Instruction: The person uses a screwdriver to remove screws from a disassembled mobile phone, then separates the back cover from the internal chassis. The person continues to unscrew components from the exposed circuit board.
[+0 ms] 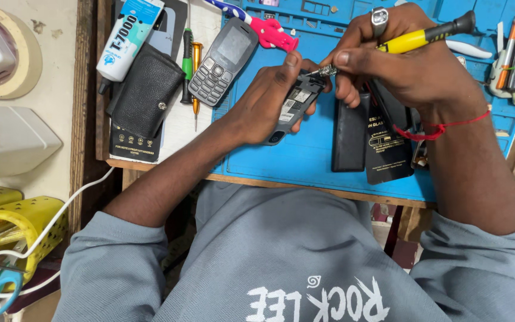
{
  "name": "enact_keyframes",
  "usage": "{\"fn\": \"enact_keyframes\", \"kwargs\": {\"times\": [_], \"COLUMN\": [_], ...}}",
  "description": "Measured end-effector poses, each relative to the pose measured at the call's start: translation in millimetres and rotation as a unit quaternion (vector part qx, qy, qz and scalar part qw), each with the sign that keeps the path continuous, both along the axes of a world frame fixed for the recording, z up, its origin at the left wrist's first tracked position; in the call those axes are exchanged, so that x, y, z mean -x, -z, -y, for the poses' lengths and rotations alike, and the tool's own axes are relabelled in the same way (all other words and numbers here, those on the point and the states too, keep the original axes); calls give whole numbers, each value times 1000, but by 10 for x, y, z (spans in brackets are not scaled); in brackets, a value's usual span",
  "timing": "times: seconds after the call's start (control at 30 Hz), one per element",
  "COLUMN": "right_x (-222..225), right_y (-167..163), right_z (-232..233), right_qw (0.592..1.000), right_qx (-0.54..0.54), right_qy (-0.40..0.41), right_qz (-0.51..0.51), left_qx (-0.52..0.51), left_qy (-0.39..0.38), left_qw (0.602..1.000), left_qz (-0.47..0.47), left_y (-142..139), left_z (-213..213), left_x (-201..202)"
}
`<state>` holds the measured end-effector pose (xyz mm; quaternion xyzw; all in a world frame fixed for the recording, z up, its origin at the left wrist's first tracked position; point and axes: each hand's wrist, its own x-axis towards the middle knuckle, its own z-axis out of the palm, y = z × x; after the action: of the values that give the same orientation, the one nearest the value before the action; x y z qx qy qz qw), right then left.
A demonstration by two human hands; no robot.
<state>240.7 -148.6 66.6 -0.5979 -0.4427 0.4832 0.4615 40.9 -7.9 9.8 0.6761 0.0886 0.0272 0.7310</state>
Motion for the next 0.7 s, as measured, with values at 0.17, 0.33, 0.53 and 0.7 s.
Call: {"fn": "enact_keyframes", "kwargs": {"times": [0.17, 0.33, 0.53, 0.7], "right_x": [-27, 44, 199, 224], "right_y": [106, -12, -31, 39], "right_z": [75, 295, 470, 505], "right_qw": [987, 992, 982, 962], "right_qx": [14, -40, -89, -95], "right_qy": [33, 67, 167, 223], "right_qz": [-156, -95, 25, 129], "left_qx": [68, 218, 232, 279], "left_qy": [27, 43, 28, 34], "left_qw": [997, 975, 972, 960], "left_qz": [19, 27, 28, 16], "left_y": [90, 178, 157, 115], "left_z": [-20, -104, -169, -186], "left_x": [11, -38, -52, -51]}}
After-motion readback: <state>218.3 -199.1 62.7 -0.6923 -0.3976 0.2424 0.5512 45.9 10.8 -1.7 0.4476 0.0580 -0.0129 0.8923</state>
